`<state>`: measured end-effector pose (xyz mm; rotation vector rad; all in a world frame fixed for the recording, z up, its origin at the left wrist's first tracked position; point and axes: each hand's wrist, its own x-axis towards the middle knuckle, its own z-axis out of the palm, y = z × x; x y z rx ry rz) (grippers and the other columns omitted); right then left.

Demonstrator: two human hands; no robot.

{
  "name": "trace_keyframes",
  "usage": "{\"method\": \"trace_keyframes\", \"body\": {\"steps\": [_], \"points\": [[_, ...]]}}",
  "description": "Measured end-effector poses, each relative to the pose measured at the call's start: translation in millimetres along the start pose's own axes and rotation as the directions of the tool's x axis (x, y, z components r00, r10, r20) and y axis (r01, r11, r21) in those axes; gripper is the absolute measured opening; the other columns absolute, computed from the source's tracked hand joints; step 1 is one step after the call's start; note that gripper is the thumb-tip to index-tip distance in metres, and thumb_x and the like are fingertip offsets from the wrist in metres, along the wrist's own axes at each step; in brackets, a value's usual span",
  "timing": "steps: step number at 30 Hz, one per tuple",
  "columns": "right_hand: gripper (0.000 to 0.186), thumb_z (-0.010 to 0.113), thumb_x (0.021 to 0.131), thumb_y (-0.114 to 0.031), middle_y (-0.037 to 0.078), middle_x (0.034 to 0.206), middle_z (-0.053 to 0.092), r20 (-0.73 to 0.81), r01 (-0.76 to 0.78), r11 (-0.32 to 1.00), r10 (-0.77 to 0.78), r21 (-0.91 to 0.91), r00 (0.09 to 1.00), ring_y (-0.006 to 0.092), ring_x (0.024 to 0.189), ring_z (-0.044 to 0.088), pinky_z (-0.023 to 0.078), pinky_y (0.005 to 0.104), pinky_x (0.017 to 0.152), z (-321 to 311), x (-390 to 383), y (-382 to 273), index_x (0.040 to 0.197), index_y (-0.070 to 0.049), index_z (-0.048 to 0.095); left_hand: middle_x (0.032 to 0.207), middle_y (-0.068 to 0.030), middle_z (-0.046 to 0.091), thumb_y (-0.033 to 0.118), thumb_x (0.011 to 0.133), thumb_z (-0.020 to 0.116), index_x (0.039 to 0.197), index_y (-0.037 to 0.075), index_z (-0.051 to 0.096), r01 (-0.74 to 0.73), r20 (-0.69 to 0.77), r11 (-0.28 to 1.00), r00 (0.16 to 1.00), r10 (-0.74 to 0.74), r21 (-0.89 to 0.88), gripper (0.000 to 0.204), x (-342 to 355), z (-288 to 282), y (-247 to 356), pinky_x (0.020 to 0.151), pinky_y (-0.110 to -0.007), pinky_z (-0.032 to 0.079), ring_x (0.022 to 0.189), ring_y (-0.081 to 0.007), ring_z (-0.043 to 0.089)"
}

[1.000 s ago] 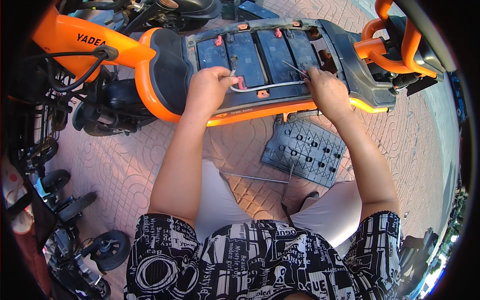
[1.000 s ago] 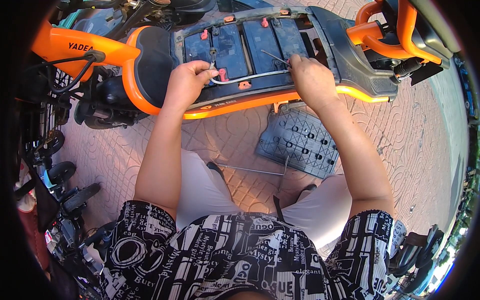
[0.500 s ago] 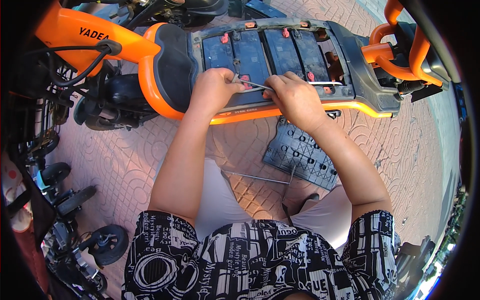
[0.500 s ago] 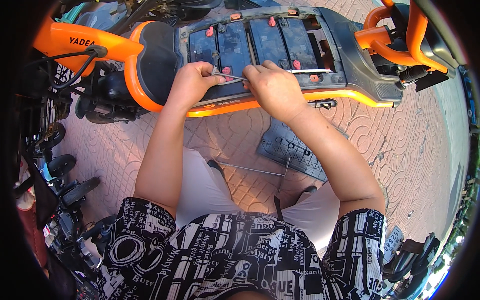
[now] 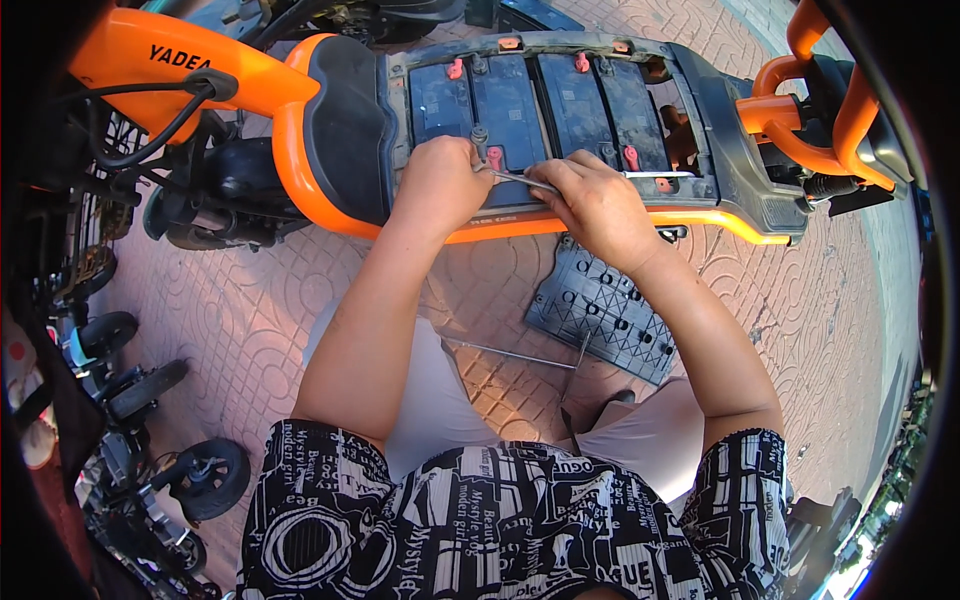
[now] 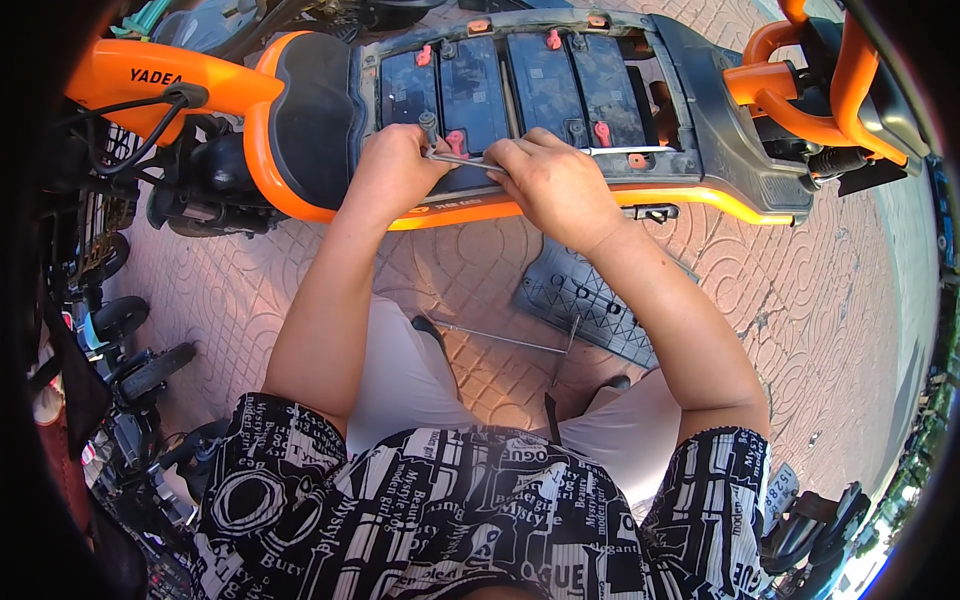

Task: Repairing an electric scooter by working on the battery compartment and wiring.

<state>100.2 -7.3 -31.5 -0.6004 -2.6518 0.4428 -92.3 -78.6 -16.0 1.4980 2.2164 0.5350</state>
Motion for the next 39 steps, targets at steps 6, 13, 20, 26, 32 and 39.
{"method": "trace_keyframes", "body": {"steps": [6,13,20,26,32,39], "points": [[0.012,0.063,0.086,-0.018,0.004,0.084,0.065,0.057,0.054,0.997,-0.052,-0.047,0.997,0.0245,0.087,0.061,0.052,0.0362,0.074,-2.8,4.7,-1.3,0.093,-0.009,0.058,0.076,-0.0220,0.067,0.019,0.076,0.075,0.076,-0.002,0.067,-0.129,-0.083,0.991,0.988,0.131,0.023,0.023,3.2,15.3,-14.9,0.074,-0.042,0.052,0.078,-0.0377,0.067],[0.011,0.061,0.087,-0.018,0.005,0.081,0.067,0.154,0.058,0.988,-0.035,-0.143,0.987,0.0240,0.088,0.062,0.053,0.0359,0.073,-6.3,11.1,-2.5,0.088,-0.008,0.057,0.080,-0.0213,0.066,0.021,0.075,0.077,0.080,0.000,0.065,-0.093,-0.040,0.995,0.995,0.094,0.038,0.025,8.1,12.0,-16.6,0.074,-0.043,0.051,0.080,-0.0374,0.066],[0.012,0.061,0.088,-0.019,0.006,0.080,0.067,0.173,0.032,0.985,-0.003,-0.168,0.985,0.0249,0.087,0.063,0.054,0.0372,0.072,-4.9,11.7,-8.4,0.089,-0.008,0.058,0.076,-0.0138,0.067,0.027,0.075,0.082,0.082,0.001,0.064,0.067,0.071,0.998,0.995,-0.067,0.003,0.033,18.7,9.9,-30.4,0.070,-0.036,0.051,0.073,-0.0267,0.066],[0.014,0.061,0.089,-0.022,0.009,0.078,0.065,0.143,0.003,0.989,0.019,-0.149,0.990,0.0266,0.085,0.063,0.053,0.0390,0.071,-4.6,6.2,-6.6,0.088,-0.008,0.058,0.082,-0.0001,0.067,0.023,0.084,0.077,0.101,0.003,0.072,0.245,0.186,0.787,0.968,-0.167,-0.567,0.026,7.7,-14.7,-31.0,0.063,-0.023,0.045,0.073,-0.0089,0.058],[0.015,0.061,0.089,-0.023,0.009,0.077,0.065,0.146,0.016,0.989,0.006,-0.147,0.989,0.0269,0.084,0.063,0.053,0.0396,0.071,-4.9,8.8,-8.3,0.088,-0.008,0.058,0.089,-0.0036,0.070,0.019,0.085,0.076,0.106,0.001,0.070,0.147,0.049,0.756,0.987,-0.151,-0.638,0.028,13.2,-11.6,-20.4,0.071,-0.025,0.048,0.076,-0.0110,0.059],[0.015,0.061,0.090,-0.023,0.009,0.077,0.065,0.144,0.000,0.987,0.024,-0.160,0.989,0.0269,0.084,0.063,0.053,0.0398,0.071,-3.0,6.2,-11.7,0.088,-0.008,0.057,0.091,-0.0116,0.071,0.010,0.084,0.075,0.110,-0.003,0.065,0.017,-0.113,0.904,0.991,-0.072,-0.428,0.031,23.0,2.3,-33.0,0.076,-0.027,0.051,0.081,-0.0146,0.063]]}}
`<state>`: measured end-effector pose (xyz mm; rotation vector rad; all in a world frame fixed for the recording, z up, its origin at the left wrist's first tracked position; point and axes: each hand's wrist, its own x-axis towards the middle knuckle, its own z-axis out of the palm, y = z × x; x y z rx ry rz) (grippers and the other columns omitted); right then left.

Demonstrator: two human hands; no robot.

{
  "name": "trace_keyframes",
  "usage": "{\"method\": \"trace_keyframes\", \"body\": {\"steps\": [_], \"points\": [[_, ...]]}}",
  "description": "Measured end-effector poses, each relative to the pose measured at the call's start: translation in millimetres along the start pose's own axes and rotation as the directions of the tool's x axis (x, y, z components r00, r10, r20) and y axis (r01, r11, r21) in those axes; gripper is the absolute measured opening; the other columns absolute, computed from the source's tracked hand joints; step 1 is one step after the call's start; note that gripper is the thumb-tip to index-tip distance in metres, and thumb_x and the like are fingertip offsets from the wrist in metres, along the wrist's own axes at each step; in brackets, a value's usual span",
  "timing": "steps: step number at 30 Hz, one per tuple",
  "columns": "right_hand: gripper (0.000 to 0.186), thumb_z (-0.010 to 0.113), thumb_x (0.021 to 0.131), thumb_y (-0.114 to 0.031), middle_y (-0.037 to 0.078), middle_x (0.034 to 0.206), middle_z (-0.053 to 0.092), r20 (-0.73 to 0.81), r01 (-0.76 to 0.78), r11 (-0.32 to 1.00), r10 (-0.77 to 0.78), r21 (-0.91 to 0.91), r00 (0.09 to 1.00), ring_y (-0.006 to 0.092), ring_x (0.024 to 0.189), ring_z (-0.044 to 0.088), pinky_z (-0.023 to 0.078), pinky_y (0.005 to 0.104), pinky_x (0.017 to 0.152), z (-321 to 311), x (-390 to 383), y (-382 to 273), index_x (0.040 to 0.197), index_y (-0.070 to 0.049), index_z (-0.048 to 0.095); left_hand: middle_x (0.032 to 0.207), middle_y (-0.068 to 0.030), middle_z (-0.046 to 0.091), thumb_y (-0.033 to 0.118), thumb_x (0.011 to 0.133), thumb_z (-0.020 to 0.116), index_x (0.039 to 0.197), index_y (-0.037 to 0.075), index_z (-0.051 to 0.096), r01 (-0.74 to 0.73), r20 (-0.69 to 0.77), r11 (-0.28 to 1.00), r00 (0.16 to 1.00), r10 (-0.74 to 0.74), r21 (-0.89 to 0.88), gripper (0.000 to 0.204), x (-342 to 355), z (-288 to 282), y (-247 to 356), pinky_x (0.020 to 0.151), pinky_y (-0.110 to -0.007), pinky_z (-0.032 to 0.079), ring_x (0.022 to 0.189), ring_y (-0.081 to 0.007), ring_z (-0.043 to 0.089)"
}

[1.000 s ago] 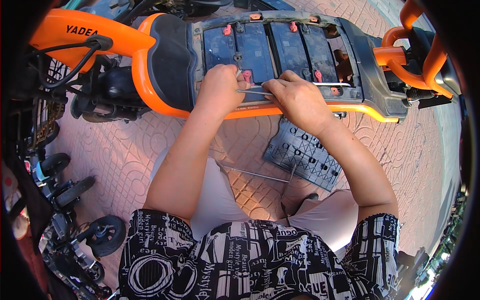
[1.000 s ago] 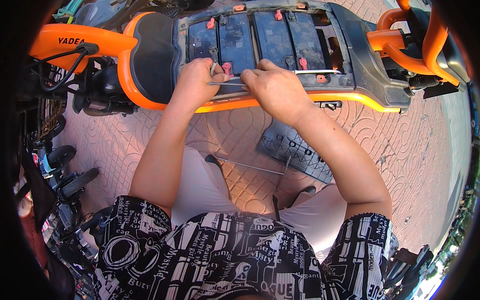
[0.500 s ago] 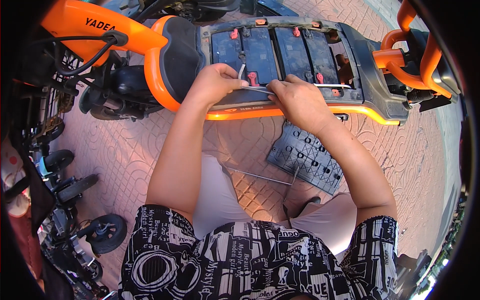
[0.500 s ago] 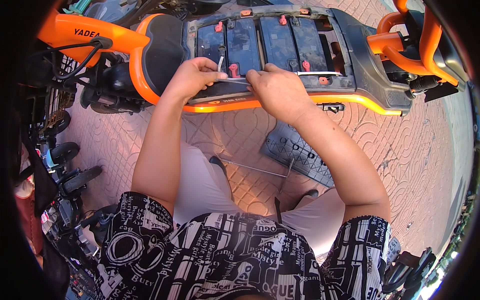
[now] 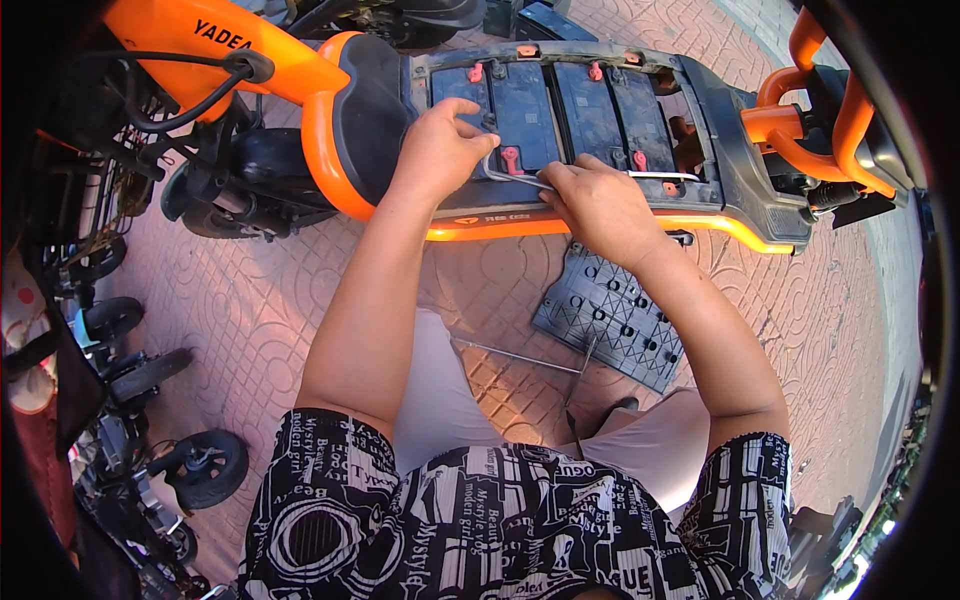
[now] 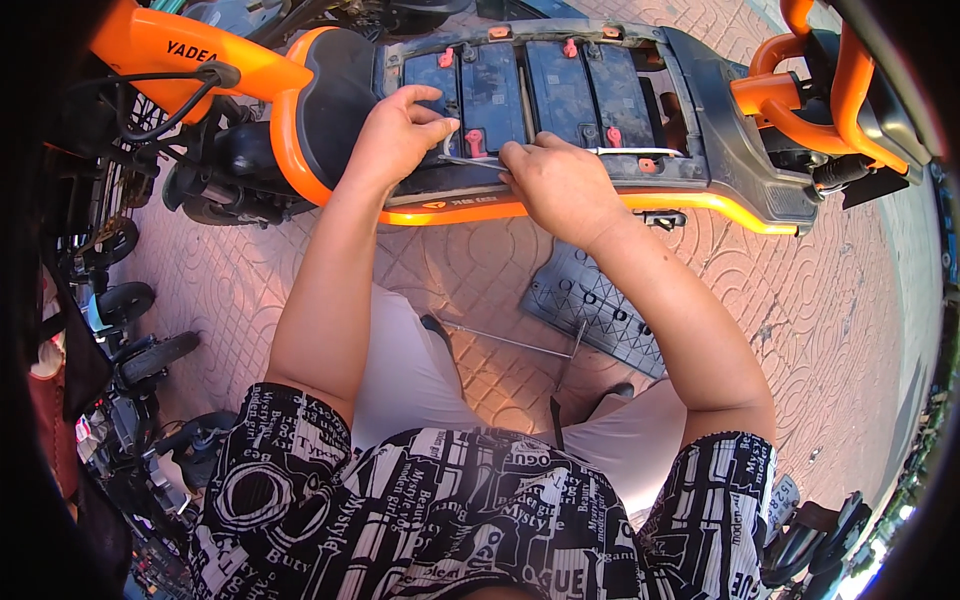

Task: Repairing an electric scooter by working on the battery compartment and wiring.

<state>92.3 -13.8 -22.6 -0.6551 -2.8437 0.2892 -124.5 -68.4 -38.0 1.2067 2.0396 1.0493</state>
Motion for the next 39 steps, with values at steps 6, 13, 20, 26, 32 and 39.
{"method": "trace_keyframes", "body": {"steps": [6,13,20,26,32,39], "points": [[0.017,0.058,0.093,-0.023,0.012,0.083,0.067,0.019,-0.044,0.992,0.042,0.115,0.999,0.0300,0.087,0.063,0.052,0.0422,0.073,-3.0,-1.7,-0.4,0.095,-0.006,0.059,0.090,-0.0111,0.071,0.009,0.081,0.075,0.117,-0.002,0.062,0.006,0.165,0.994,0.986,-0.023,0.106,0.040,-6.6,-11.0,-4.0,0.079,-0.028,0.052,0.083,-0.0165,0.066],[0.020,0.057,0.094,-0.023,0.020,0.089,0.066,0.089,-0.173,0.925,0.152,0.337,0.984,0.0389,0.087,0.063,0.050,0.0471,0.075,-5.2,2.0,4.9,0.100,-0.003,0.059,0.091,-0.0118,0.072,0.008,0.080,0.075,0.113,-0.001,0.061,0.015,0.198,0.989,0.979,-0.044,0.149,0.038,-18.6,-12.9,3.9,0.078,-0.029,0.052,0.082,-0.0177,0.067],[0.020,0.056,0.095,-0.022,0.020,0.087,0.066,0.046,-0.191,0.952,0.185,0.238,0.982,0.0384,0.086,0.064,0.051,0.0470,0.074,-6.3,-1.9,16.3,0.099,-0.002,0.054,0.091,-0.0114,0.070,0.005,0.081,0.074,0.113,-0.002,0.056,-0.060,0.104,0.998,0.993,0.061,-0.010,0.037,-13.4,1.0,7.1,0.067,-0.027,0.053,0.077,-0.0145,0.065],[0.019,0.056,0.095,-0.020,0.021,0.088,0.065,-0.079,-0.226,0.955,0.245,0.191,0.966,0.0389,0.086,0.064,0.050,0.0467,0.073,-13.9,-21.5,34.2,0.096,-0.001,0.051,0.088,-0.0107,0.072,0.009,0.079,0.072,0.112,0.000,0.056,-0.107,-0.012,0.994,0.994,0.107,-0.003,0.039,-13.4,15.6,19.9,0.074,-0.033,0.054,0.082,-0.0213,0.071],[0.019,0.058,0.094,-0.019,0.019,0.091,0.066,-0.155,-0.266,0.921,0.319,0.285,0.935,0.0382,0.088,0.064,0.050,0.0449,0.076,-40.8,-37.4,68.1,0.098,-0.001,0.054,0.088,-0.0085,0.067,0.003,0.082,0.068,0.124,-0.006,0.052,0.002,-0.047,0.981,0.999,-0.011,-0.192,0.045,-11.8,17.1,31.5,0.069,-0.025,0.050,0.075,-0.0125,0.062],[0.025,0.059,0.096,-0.023,0.022,0.089,0.065,-0.033,-0.357,0.874,0.389,0.329,0.921,0.0397,0.086,0.063,0.050,0.0414,0.075,-27.0,-34.1,79.8,0.098,0.002,0.053,0.083,-0.0054,0.057,0.009,0.086,0.064,0.125,-0.003,0.050,0.325,0.346,0.745,0.928,-0.134,-0.583,0.043,-24.5,34.7,54.6,0.059,-0.026,0.047,0.066,-0.0123,0.058]]}}
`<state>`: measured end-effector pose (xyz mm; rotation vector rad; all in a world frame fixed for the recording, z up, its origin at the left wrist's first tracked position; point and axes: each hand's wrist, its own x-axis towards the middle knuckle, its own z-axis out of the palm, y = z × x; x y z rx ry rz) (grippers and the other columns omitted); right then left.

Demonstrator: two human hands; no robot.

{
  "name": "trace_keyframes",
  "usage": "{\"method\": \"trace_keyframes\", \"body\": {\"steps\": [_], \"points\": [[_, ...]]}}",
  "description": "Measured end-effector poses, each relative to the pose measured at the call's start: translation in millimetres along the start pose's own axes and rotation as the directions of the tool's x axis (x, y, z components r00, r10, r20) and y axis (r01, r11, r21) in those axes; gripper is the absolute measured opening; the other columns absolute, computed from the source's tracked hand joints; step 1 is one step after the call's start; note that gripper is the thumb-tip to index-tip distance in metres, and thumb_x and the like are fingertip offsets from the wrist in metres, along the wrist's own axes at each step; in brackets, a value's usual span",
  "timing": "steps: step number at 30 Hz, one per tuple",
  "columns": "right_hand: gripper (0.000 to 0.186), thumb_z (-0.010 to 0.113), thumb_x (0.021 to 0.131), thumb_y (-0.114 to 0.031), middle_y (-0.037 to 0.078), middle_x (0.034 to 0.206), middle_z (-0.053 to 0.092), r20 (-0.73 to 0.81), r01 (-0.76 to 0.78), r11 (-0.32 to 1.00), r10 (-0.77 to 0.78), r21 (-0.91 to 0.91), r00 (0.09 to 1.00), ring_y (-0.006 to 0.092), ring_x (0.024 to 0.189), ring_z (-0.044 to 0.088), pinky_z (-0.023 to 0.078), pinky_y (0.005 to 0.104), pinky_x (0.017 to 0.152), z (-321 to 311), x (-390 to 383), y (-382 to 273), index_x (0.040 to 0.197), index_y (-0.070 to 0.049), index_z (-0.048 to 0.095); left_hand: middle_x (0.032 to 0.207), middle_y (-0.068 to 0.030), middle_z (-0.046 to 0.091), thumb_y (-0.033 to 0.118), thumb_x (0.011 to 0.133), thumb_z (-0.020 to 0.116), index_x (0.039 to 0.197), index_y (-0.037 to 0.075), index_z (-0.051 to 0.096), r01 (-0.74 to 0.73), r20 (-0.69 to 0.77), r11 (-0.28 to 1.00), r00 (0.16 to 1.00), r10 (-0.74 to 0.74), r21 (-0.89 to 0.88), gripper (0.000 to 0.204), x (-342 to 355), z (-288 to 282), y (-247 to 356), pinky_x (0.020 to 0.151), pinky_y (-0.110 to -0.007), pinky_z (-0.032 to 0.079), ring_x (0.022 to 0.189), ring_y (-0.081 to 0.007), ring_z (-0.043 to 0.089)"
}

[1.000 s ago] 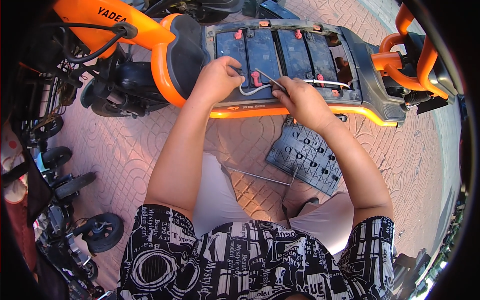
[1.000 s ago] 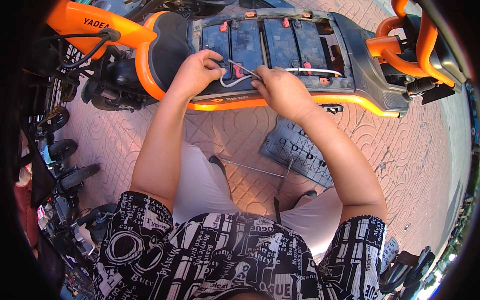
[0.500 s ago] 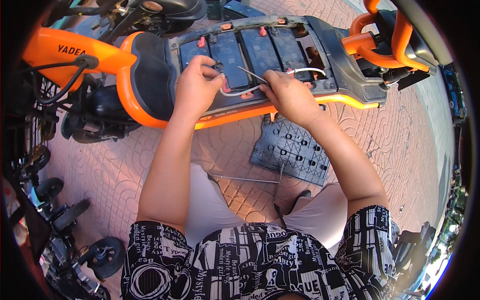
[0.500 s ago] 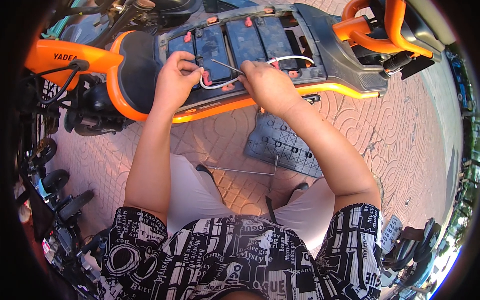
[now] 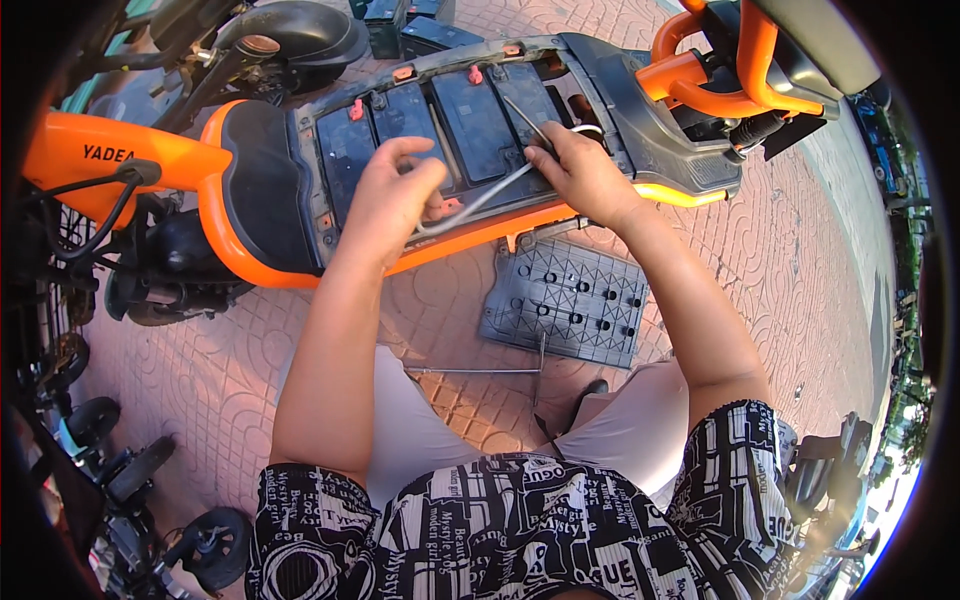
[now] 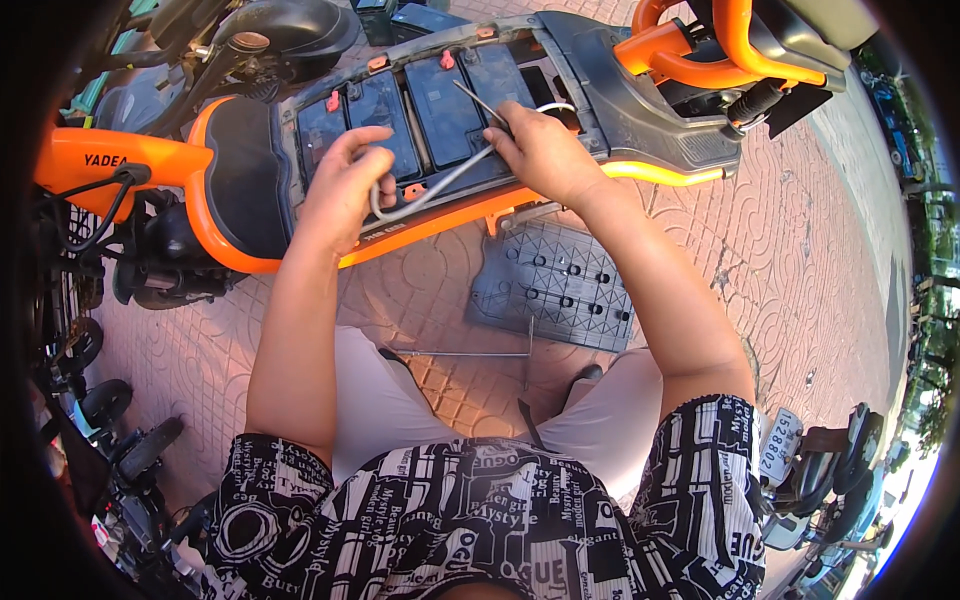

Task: Repairing an electric scooter by working on the battery compartment and wiring.

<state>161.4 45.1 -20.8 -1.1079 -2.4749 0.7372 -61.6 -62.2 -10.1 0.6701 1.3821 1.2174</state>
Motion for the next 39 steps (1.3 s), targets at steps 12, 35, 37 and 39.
{"method": "trace_keyframes", "body": {"steps": [12,35,37,39], "points": [[0.029,0.056,0.095,-0.025,0.026,0.086,0.067,-0.144,-0.150,0.981,0.132,-0.122,0.981,0.0438,0.086,0.065,0.052,0.0480,0.078,-2.1,20.5,24.5,0.099,0.004,0.056,0.086,-0.0139,0.067,0.009,0.074,0.072,0.093,0.007,0.071,-0.453,0.392,0.172,0.870,0.300,0.875,0.019,15.8,62.3,-18.2,0.075,-0.041,0.053,0.085,-0.0320,0.067],[0.022,0.057,0.096,-0.027,0.016,0.088,0.067,0.011,0.021,0.914,-0.019,-0.406,1.000,0.0346,0.086,0.064,0.050,0.0434,0.074,-44.1,-4.3,40.9,0.104,-0.007,0.059,0.101,-0.0122,0.061,0.008,0.087,0.054,0.110,0.028,0.073,-0.424,0.400,0.037,0.877,0.267,0.905,0.036,30.7,85.8,-9.2,0.077,-0.039,0.055,0.090,-0.0293,0.067],[0.023,0.055,0.096,-0.029,0.015,0.087,0.067,0.059,0.083,0.858,-0.061,-0.508,0.996,0.0342,0.087,0.064,0.050,0.0447,0.074,-46.3,-3.0,36.4,0.104,-0.008,0.059,0.102,-0.0124,0.061,0.007,0.087,0.054,0.110,0.028,0.073,-0.436,0.411,0.044,0.873,0.261,0.899,0.036,30.4,83.2,-7.7,0.078,-0.040,0.054,0.091,-0.0293,0.067],[0.025,0.054,0.097,-0.032,0.015,0.085,0.065,0.144,0.109,0.817,-0.032,-0.566,0.989,0.0339,0.088,0.063,0.050,0.0450,0.075,-47.2,-0.7,35.8,0.103,-0.008,0.059,0.101,-0.0126,0.061,0.006,0.086,0.054,0.109,0.026,0.073,-0.427,0.403,0.069,0.888,0.224,0.902,0.036,28.5,81.0,-4.8,0.080,-0.040,0.054,0.093,-0.0305,0.066]]}}
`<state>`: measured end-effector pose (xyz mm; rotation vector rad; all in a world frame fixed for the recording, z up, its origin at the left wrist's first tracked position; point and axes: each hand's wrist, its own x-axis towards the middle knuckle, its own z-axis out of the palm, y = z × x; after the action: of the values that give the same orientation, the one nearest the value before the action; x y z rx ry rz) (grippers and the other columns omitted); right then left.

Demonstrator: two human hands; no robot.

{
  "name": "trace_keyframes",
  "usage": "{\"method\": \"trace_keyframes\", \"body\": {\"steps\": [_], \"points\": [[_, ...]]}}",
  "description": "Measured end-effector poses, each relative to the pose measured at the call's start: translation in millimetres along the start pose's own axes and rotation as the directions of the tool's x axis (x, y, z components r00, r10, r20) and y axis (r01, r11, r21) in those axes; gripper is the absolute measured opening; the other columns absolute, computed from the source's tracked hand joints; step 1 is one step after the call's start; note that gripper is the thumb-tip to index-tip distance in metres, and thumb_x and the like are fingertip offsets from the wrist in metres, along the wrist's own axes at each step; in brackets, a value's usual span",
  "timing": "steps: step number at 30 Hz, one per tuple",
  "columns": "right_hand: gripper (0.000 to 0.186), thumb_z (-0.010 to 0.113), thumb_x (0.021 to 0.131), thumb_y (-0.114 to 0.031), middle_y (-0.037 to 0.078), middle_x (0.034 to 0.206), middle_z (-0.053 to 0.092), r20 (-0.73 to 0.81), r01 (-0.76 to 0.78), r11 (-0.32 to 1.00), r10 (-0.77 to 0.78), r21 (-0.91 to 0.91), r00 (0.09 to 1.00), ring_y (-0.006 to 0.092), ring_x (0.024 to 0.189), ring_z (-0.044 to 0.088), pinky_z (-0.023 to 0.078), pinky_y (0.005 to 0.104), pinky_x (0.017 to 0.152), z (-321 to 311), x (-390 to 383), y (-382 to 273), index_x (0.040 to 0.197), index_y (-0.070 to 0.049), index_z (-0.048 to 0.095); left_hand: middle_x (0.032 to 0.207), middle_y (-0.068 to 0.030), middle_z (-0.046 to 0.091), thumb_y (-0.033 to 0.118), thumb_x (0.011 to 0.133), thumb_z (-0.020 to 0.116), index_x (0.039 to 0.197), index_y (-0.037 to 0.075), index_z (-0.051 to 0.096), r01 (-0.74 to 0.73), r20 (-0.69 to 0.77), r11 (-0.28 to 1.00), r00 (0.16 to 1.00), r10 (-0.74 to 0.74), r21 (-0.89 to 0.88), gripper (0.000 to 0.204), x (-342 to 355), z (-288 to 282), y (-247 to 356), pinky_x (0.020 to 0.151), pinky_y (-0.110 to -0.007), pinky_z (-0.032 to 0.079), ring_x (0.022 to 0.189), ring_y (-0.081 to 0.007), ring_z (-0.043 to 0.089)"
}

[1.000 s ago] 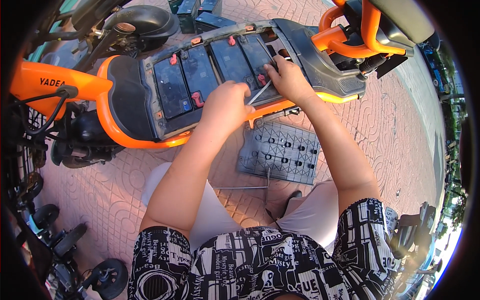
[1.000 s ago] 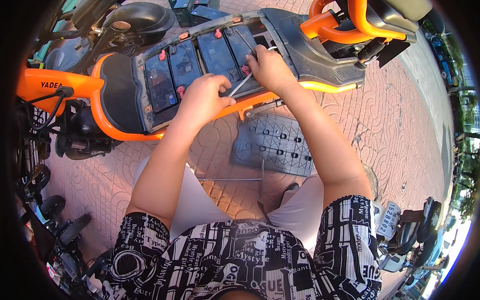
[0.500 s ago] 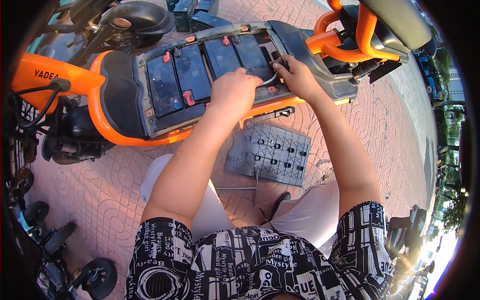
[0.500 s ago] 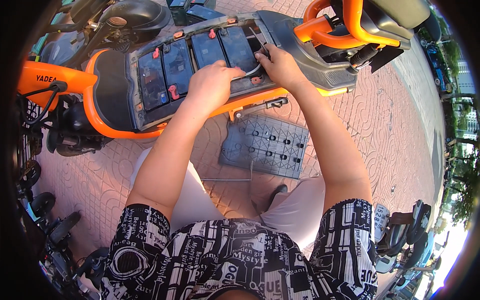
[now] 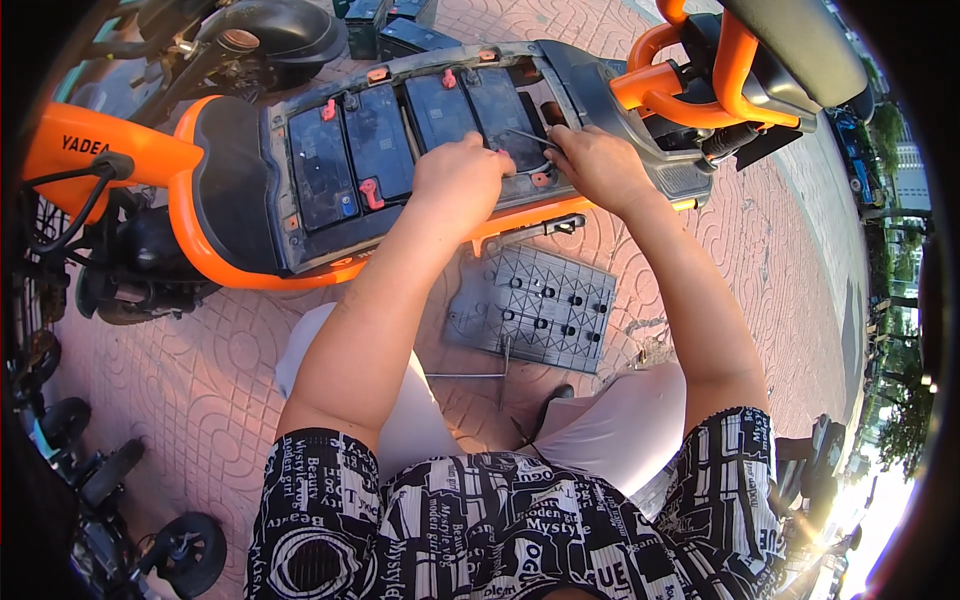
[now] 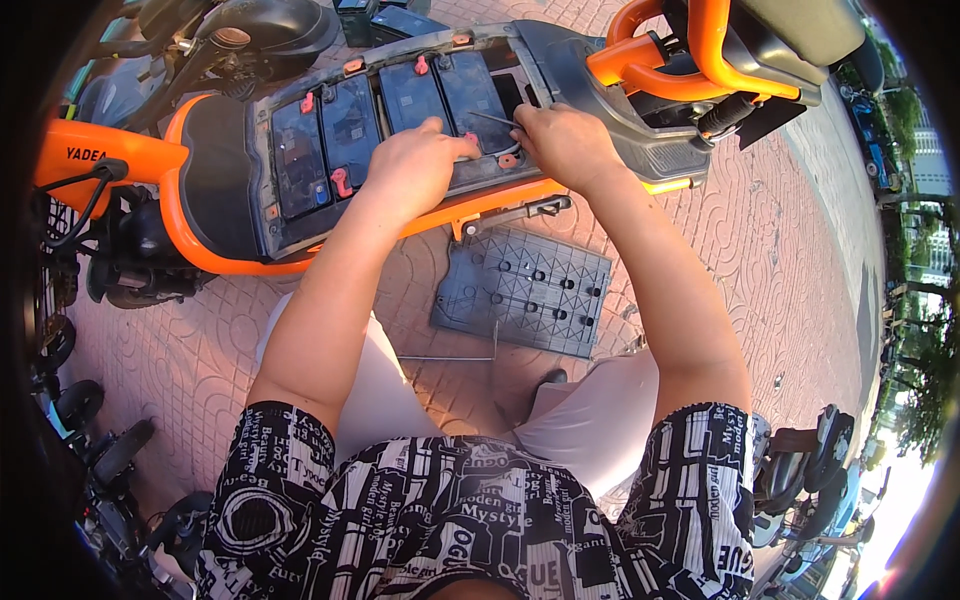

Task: Repairing an electric scooter by working on the battery compartment and wiring.

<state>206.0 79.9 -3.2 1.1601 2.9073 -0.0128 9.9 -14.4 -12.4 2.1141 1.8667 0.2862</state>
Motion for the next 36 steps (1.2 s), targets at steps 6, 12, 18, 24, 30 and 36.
{"method": "trace_keyframes", "body": {"steps": [6,12,18,24,30,36], "points": [[0.027,0.054,0.096,-0.030,0.019,0.087,0.066,0.105,-0.114,0.983,0.100,0.143,0.989,0.0372,0.086,0.064,0.049,0.0470,0.075,7.1,-1.9,-3.1,0.104,-0.005,0.059,0.103,-0.0158,0.062,0.001,0.086,0.056,0.108,0.014,0.070,0.028,0.000,0.987,1.000,-0.029,-0.160,0.029,-12.1,-1.2,-42.0,0.083,-0.039,0.053,0.094,-0.0334,0.064],[0.030,0.053,0.096,-0.030,0.021,0.093,0.068,0.156,-0.134,0.968,0.102,0.213,0.983,0.0395,0.090,0.065,0.050,0.0480,0.078,7.0,9.4,0.2,0.102,-0.002,0.058,0.095,-0.0135,0.061,0.008,0.089,0.063,0.097,-0.002,0.064,0.218,0.111,0.757,0.975,-0.191,-0.615,0.012,-43.6,-19.3,-70.6,0.083,-0.032,0.049,0.086,-0.0216,0.062],[0.028,0.055,0.096,-0.028,0.025,0.085,0.065,0.136,-0.169,0.961,0.141,0.220,0.981,0.0421,0.083,0.063,0.049,0.0476,0.074,8.0,6.5,-1.4,0.101,0.000,0.057,0.085,-0.0117,0.064,0.013,0.087,0.067,0.092,-0.001,0.066,0.237,0.156,0.822,0.971,-0.182,-0.517,0.015,-62.7,-37.4,-77.2,0.078,-0.031,0.047,0.080,-0.0201,0.059],[0.026,0.054,0.096,-0.027,0.024,0.085,0.066,0.074,-0.188,0.971,0.178,0.146,0.981,0.0408,0.084,0.064,0.050,0.0480,0.075,11.2,1.3,-14.3,0.099,-0.001,0.055,0.078,-0.0137,0.065,0.014,0.088,0.066,0.094,0.000,0.069,0.351,0.140,0.759,0.933,-0.330,-0.549,0.016,-63.4,-28.9,-86.7,0.076,-0.034,0.050,0.076,-0.0229,0.063],[0.024,0.055,0.094,-0.026,0.016,0.078,0.069,0.166,-0.053,0.984,0.081,-0.168,0.983,0.0346,0.072,0.069,0.055,0.0452,0.062,2.0,3.4,-39.6,0.092,-0.002,0.052,0.096,-0.0198,0.065,0.019,0.090,0.062,0.096,0.007,0.072,0.242,-0.012,0.935,0.967,-0.254,-0.258,0.017,-61.7,-18.1,-93.6,0.086,-0.044,0.049,0.096,-0.0353,0.063],[0.021,0.055,0.096,-0.024,0.013,0.073,0.065,-0.172,0.005,1.000,-0.010,-0.028,0.985,0.0343,0.070,0.067,0.054,0.0441,0.061,7.7,5.8,-66.7,0.093,-0.004,0.048,0.101,-0.0185,0.067,0.021,0.092,0.060,0.099,0.008,0.072,0.311,0.093,0.925,0.950,-0.298,-0.219,0.020,-60.0,-25.6,-91.6,0.087,-0.043,0.049,0.098,-0.0344,0.064]]}}
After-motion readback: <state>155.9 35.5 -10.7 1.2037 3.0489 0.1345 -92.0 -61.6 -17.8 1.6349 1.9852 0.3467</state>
